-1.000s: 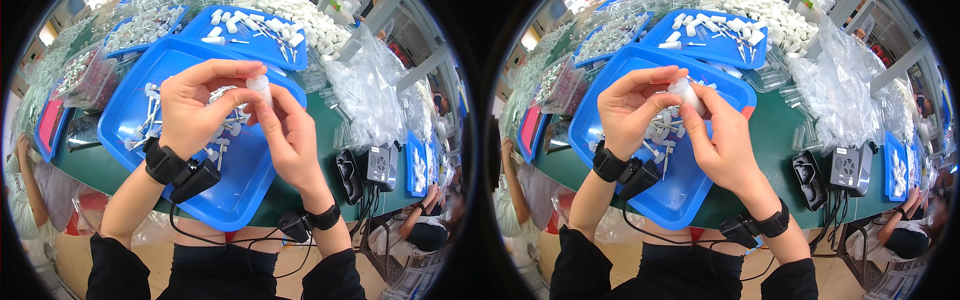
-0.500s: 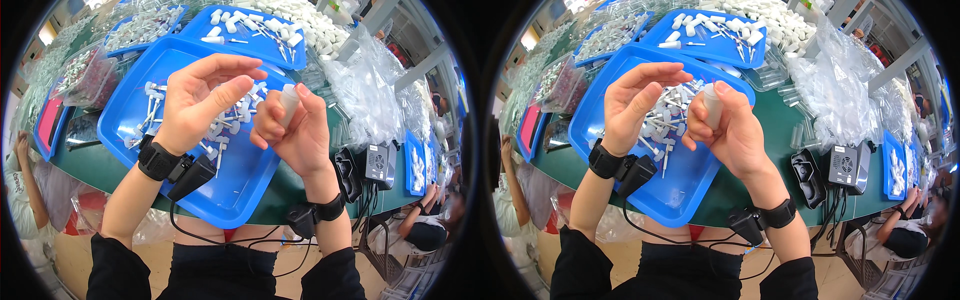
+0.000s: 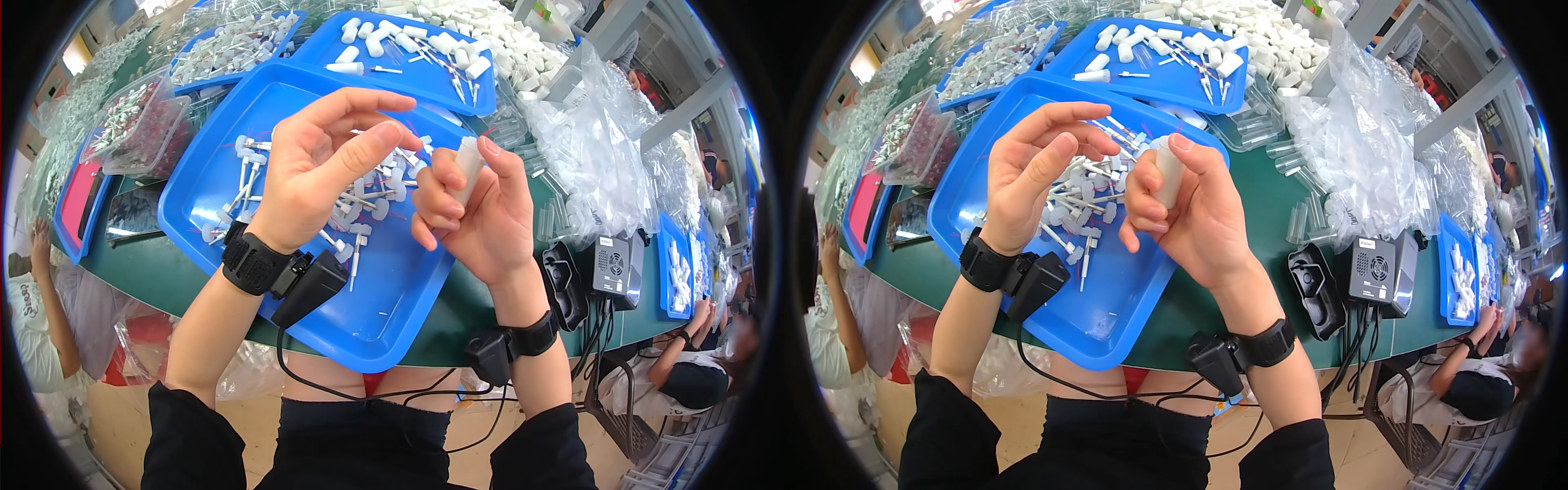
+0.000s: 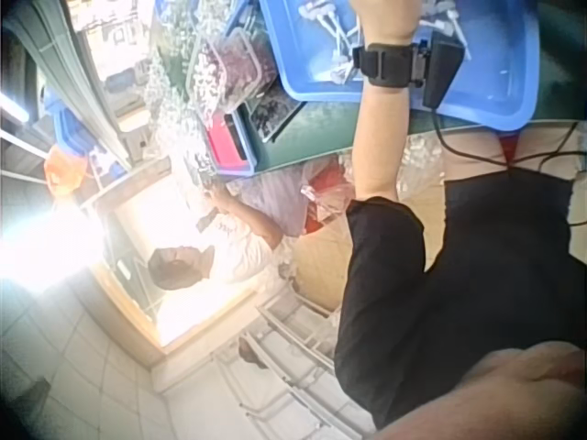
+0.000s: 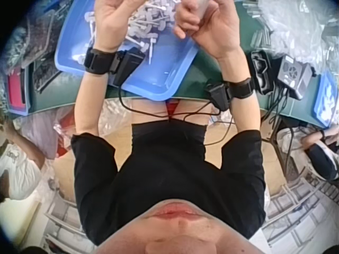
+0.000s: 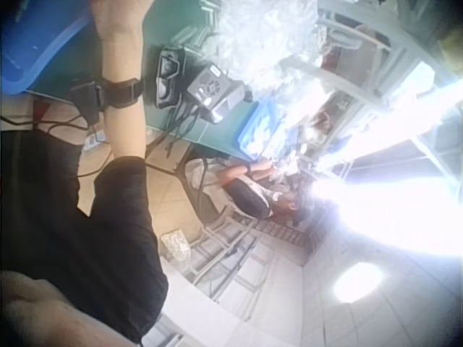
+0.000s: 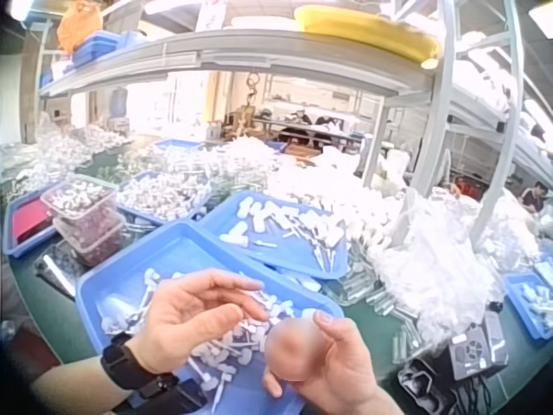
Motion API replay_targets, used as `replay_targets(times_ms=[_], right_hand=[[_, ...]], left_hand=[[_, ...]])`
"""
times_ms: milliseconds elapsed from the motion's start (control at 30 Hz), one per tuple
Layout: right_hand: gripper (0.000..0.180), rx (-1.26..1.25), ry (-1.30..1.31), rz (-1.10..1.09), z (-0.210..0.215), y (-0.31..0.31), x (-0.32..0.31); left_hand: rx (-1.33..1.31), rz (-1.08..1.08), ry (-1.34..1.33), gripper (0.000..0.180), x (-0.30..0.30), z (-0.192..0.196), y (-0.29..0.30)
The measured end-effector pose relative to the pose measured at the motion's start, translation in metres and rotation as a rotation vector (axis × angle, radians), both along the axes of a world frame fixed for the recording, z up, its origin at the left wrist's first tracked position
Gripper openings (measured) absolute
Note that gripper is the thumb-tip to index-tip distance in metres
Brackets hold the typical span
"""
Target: The person repeatedly picks up small white cylindrical components and thin metal rods from a blue tray. They insert the rods into the cylinders and place the assembled units back into the tray. The process is repetitive and involves handling small parts by hand.
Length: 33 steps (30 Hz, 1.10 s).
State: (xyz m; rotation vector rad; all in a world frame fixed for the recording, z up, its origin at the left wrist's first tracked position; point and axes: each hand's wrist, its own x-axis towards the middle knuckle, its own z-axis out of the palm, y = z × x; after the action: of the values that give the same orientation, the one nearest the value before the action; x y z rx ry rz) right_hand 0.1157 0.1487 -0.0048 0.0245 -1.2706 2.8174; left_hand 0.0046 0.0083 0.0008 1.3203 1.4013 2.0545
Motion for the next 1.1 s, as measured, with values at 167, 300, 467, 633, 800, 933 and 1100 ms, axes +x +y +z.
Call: replay_targets(times_ms=[167,300,467,633,800,933,1100], right_hand=[[0.045,-0.007,0.054,0.089,0.001,0.000,0.001],[0.047,-0.181,0.094,0.234,-0.006,-0.007,0.003],[0.048,-0.268,0.075,0.250,-0.008,-0.005,0.000],[0.047,-0.225,0.117,0.276,-0.008,-0.004,0.001],[0.056,-0.277,0.127,0.333,-0.009,-0.004,0.002],[0.066,-0.349,0.084,0.438,-0.006,-0.013,0.004],[0.075,-0.179,0.045,0.359,-0.002,-0.018,0.002]], left_hand=[[-0.117,-0.008,0.103,0.034,0.001,0.002,-0.001],[-0.092,-0.084,0.199,0.035,0.000,-0.001,0.002],[-0.157,-0.088,0.140,0.032,0.001,0.002,-0.001],[-0.186,-0.094,0.136,0.031,0.001,0.002,0.000],[-0.200,-0.149,0.145,0.033,0.002,0.001,0.000],[-0.187,-0.256,0.031,0.032,0.010,0.002,0.000],[-0.179,-0.217,-0.166,0.025,0.012,0.004,-0.002]])
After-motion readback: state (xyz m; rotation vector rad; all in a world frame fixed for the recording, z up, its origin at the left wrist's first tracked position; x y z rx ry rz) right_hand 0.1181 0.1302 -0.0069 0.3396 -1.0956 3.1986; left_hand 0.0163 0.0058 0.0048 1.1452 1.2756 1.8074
